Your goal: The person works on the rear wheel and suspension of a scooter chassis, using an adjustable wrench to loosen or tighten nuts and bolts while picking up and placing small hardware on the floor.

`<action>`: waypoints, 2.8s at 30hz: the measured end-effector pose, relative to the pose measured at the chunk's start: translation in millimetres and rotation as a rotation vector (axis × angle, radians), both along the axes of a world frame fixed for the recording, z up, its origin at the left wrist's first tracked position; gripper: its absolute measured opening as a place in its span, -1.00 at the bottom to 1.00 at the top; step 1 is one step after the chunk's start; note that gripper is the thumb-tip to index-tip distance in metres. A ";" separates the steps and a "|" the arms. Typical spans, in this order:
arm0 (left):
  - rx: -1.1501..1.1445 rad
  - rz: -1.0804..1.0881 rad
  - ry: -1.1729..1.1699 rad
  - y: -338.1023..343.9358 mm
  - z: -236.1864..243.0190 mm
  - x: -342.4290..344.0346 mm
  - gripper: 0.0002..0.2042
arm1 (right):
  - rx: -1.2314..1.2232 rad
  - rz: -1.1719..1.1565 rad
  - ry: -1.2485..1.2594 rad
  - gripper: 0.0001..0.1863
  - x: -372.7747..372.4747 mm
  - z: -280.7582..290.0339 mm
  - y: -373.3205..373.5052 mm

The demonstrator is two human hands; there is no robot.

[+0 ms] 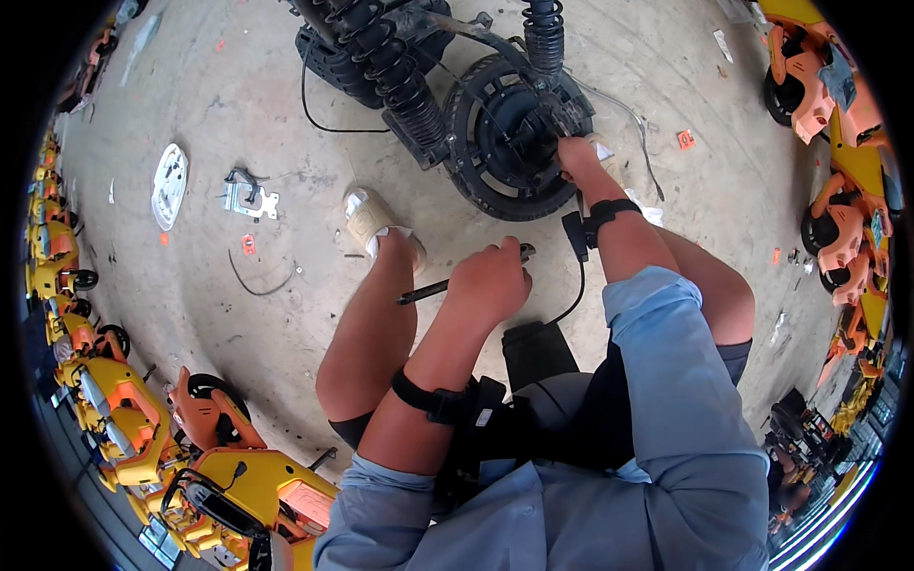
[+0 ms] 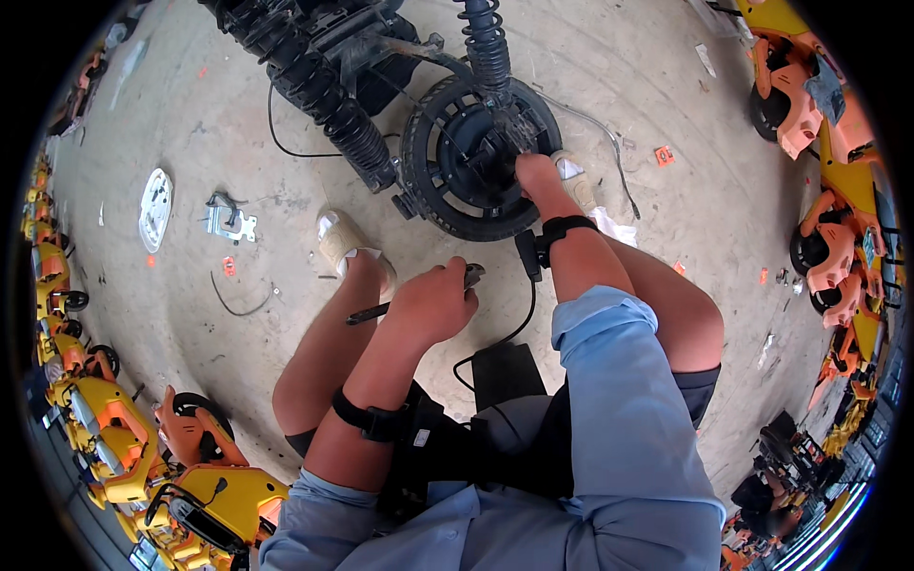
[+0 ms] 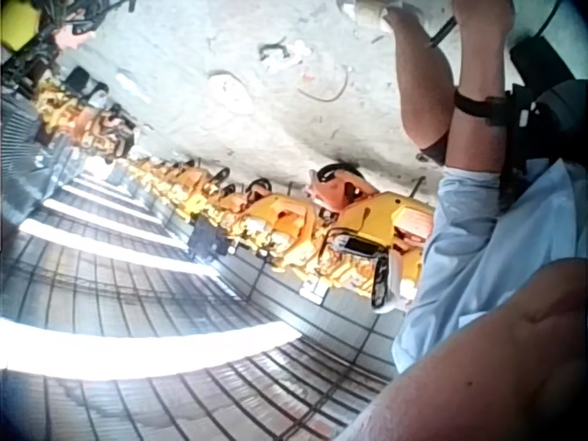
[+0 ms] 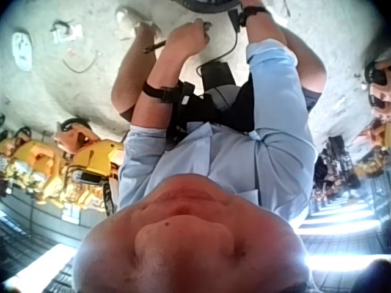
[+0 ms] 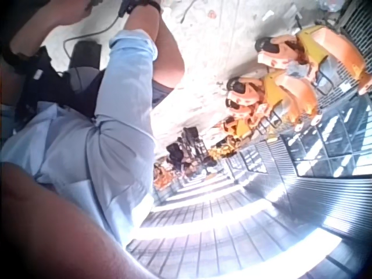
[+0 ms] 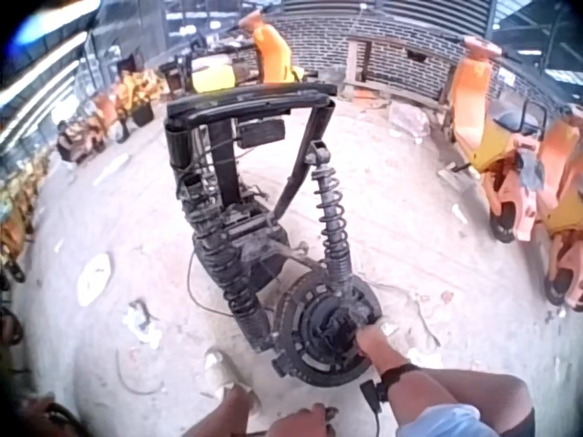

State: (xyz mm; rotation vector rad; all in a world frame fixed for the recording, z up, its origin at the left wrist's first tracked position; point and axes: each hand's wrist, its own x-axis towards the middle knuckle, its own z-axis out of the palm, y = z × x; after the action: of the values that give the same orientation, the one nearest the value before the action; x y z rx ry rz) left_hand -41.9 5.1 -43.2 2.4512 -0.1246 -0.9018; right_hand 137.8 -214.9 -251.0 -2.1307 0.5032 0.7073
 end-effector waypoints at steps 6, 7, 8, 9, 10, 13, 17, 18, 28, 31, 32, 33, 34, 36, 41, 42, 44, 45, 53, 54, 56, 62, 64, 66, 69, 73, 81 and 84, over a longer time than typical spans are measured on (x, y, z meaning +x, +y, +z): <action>0.016 0.005 0.037 -12.7 -1.9 0.8 -0.71 | -0.156 -0.275 -0.193 -0.43 -15.1 -3.9 -27.3; 0.017 -0.009 0.042 -16.4 -1.1 4.5 -0.70 | -0.292 -0.198 -0.321 -0.46 -15.6 -16.9 -37.1; 0.040 0.004 0.063 -12.8 -4.0 1.8 -0.70 | -0.325 -0.070 -0.402 -0.53 -30.0 -2.9 -24.4; 0.062 0.018 0.085 -10.2 -7.0 -0.7 -0.70 | -0.296 0.001 -0.439 -0.55 -30.8 11.7 -9.3; 0.054 0.009 0.079 -13.9 -6.0 -1.5 -0.70 | -0.289 0.050 -0.481 -0.56 -34.0 23.7 -11.5; 0.049 0.015 0.069 -16.7 -10.6 -1.0 -0.70 | -0.279 0.203 -0.462 -0.59 -26.5 53.3 3.5; 0.038 0.006 0.051 -20.6 -9.1 -4.0 -0.69 | -0.378 0.450 -0.409 -0.65 -19.8 57.0 15.6; 0.041 -0.008 0.024 -20.4 -9.5 -5.6 -0.69 | -0.382 0.452 -0.453 -0.62 -16.6 53.8 16.7; 0.027 0.049 0.055 -30.5 -15.7 -6.6 -0.65 | -0.506 0.621 -0.448 -0.57 -25.4 40.0 26.7; 0.003 0.072 0.078 -34.9 -19.8 -7.6 -0.64 | -0.510 0.668 -0.377 -0.60 -41.1 55.6 40.7; 0.004 0.052 0.084 -35.6 -17.2 -5.2 -0.64 | -0.531 0.686 -0.378 -0.62 -45.9 57.2 43.3; 0.006 0.032 0.091 -35.8 -14.7 -3.3 -0.64 | -0.551 0.704 -0.378 -0.63 -52.0 57.6 48.6; 0.018 0.025 0.074 -36.3 -15.2 -2.9 -0.62 | -0.569 0.724 -0.377 -0.65 -56.6 57.5 55.4; -0.012 0.046 0.088 -36.7 -11.3 -1.2 -0.61 | -0.574 0.771 -0.398 -0.67 -67.7 61.3 68.1; 0.004 0.036 0.148 -36.0 -12.8 -5.3 -0.65 | -0.657 0.773 -0.390 -0.70 -64.5 59.0 77.6; 0.032 0.020 0.155 -33.7 -13.6 -7.9 -0.65 | -0.652 0.758 -0.343 -0.69 -62.9 60.3 74.7; 0.064 -0.028 0.170 -34.8 -12.1 -11.4 -0.67 | -0.633 0.690 -0.312 -0.68 -54.1 67.0 65.4; 0.055 0.010 0.153 -33.5 -11.1 -11.8 -0.66 | -0.623 0.651 -0.296 -0.66 -47.5 68.9 63.1; 0.009 0.029 0.035 -30.2 -20.0 -16.3 -0.69 | -0.587 0.486 -0.355 -0.55 -12.6 43.7 32.2; 0.004 0.025 0.039 -31.6 -19.3 -13.5 -0.68 | -0.645 0.566 -0.490 -0.56 -9.0 40.6 25.4; 0.018 0.002 0.045 -31.4 -17.0 -9.6 -0.69 | -0.750 0.730 -0.749 -0.57 -11.8 23.8 13.9; 0.035 -0.035 0.038 -31.2 -12.9 -9.0 -0.70 | -0.627 0.678 -0.809 -0.74 -19.0 10.1 13.8; 0.021 -0.045 0.004 -30.2 -8.5 -2.8 -0.69 | -0.547 0.583 -0.778 -0.80 -26.7 8.4 7.5; 0.046 -0.056 0.004 -21.8 -4.2 -0.2 -0.68 | -0.478 0.678 -0.737 -0.87 -22.4 18.0 13.1; 0.032 -0.077 -0.015 -41.2 1.4 6.5 -0.68 | -0.478 0.639 -0.789 -0.81 -18.8 -2.0 2.8; 0.030 -0.076 0.014 -45.0 9.9 3.7 -0.69 | -0.322 0.273 -0.563 -0.69 -27.7 34.2 29.0; 0.009 -0.109 0.056 -49.7 27.0 9.0 -0.74 | -0.468 0.329 -0.616 -0.60 -27.5 38.5 13.4; -0.003 -0.098 0.031 -47.2 30.6 7.4 -0.75 | -0.517 0.336 -0.560 -0.62 -32.6 39.7 20.4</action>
State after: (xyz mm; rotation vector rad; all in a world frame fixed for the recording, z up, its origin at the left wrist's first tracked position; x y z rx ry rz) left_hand -34.5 -42.1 -12.6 2.4449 -0.2373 -0.9803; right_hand 105.3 -194.5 -211.3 -2.7979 0.0113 0.1228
